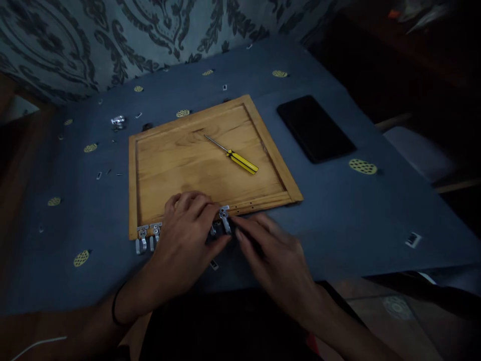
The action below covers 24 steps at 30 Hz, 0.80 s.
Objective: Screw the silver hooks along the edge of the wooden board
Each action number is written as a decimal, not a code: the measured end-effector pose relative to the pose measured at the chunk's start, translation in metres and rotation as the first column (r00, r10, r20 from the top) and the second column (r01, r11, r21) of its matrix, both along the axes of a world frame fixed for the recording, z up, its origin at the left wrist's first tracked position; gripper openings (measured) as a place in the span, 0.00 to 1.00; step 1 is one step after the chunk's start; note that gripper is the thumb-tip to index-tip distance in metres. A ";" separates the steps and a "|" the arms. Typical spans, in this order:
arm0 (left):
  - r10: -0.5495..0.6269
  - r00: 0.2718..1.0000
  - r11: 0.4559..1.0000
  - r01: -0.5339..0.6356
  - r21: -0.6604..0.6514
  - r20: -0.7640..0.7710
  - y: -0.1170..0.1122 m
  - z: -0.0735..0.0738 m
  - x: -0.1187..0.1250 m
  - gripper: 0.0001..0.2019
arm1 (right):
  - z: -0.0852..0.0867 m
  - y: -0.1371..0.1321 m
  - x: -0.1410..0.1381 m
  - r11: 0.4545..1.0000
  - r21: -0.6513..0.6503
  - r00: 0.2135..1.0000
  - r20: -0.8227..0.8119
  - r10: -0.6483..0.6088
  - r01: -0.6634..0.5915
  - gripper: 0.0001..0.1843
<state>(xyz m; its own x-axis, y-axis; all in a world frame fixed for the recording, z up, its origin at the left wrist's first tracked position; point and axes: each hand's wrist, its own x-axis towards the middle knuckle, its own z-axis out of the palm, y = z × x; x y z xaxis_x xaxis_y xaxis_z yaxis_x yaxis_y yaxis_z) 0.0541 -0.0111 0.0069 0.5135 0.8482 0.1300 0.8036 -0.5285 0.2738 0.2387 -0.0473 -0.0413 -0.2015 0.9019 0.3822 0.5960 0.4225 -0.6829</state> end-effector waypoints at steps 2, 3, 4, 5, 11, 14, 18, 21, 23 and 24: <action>-0.003 1.000 1.000 0.003 -0.006 -0.004 0.000 0.001 0.000 0.13 | -0.002 0.000 0.001 1.000 0.006 0.998 0.054 0.012 -0.012 0.15; -0.003 1.000 1.000 0.003 -0.006 -0.004 0.000 0.001 0.000 0.12 | -0.003 0.001 0.002 1.000 0.010 0.997 0.075 0.013 -0.014 0.15; -0.002 1.000 1.000 0.002 -0.007 -0.004 0.000 0.001 0.000 0.12 | -0.003 0.001 0.002 1.000 0.019 0.995 0.094 0.009 -0.011 0.16; -0.001 1.000 1.000 0.001 -0.008 -0.004 0.000 0.001 0.000 0.13 | -0.004 0.001 0.002 0.999 0.031 0.994 0.113 0.009 -0.012 0.16; 0.008 1.000 0.999 -0.008 -0.034 -0.003 0.000 0.003 0.001 0.12 | -0.003 0.003 0.008 0.995 0.074 0.976 0.213 0.043 -0.061 0.17; 0.014 1.000 0.999 -0.014 -0.042 -0.012 0.000 0.004 0.002 0.11 | -0.005 0.004 0.012 0.994 0.053 0.959 0.271 0.082 -0.100 0.18; 0.016 1.000 0.999 -0.017 -0.044 -0.019 0.000 0.004 0.003 0.12 | -0.010 0.004 0.013 0.993 0.040 0.940 0.329 0.095 -0.115 0.21; 0.019 0.999 0.999 -0.021 -0.050 -0.026 0.000 0.003 0.003 0.12 | -0.011 0.003 0.012 0.992 0.050 0.935 0.341 0.094 -0.118 0.22; 0.022 0.999 0.998 -0.024 -0.055 -0.032 0.000 0.004 0.002 0.12 | -0.011 0.003 0.013 0.990 0.057 0.929 0.355 0.101 -0.130 0.22; 0.022 0.999 0.998 -0.024 -0.057 -0.036 0.000 0.004 0.002 0.12 | -0.010 0.003 0.013 0.988 0.062 0.924 0.367 0.106 -0.138 0.22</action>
<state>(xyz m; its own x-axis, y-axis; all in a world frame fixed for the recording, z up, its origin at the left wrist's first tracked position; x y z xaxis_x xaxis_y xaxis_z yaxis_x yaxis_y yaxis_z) 0.0564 -0.0112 0.0107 0.4974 0.8653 0.0626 0.8249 -0.4941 0.2748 0.2515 -0.0440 -0.0516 -0.4466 0.8288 0.3371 0.7355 0.5546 -0.3892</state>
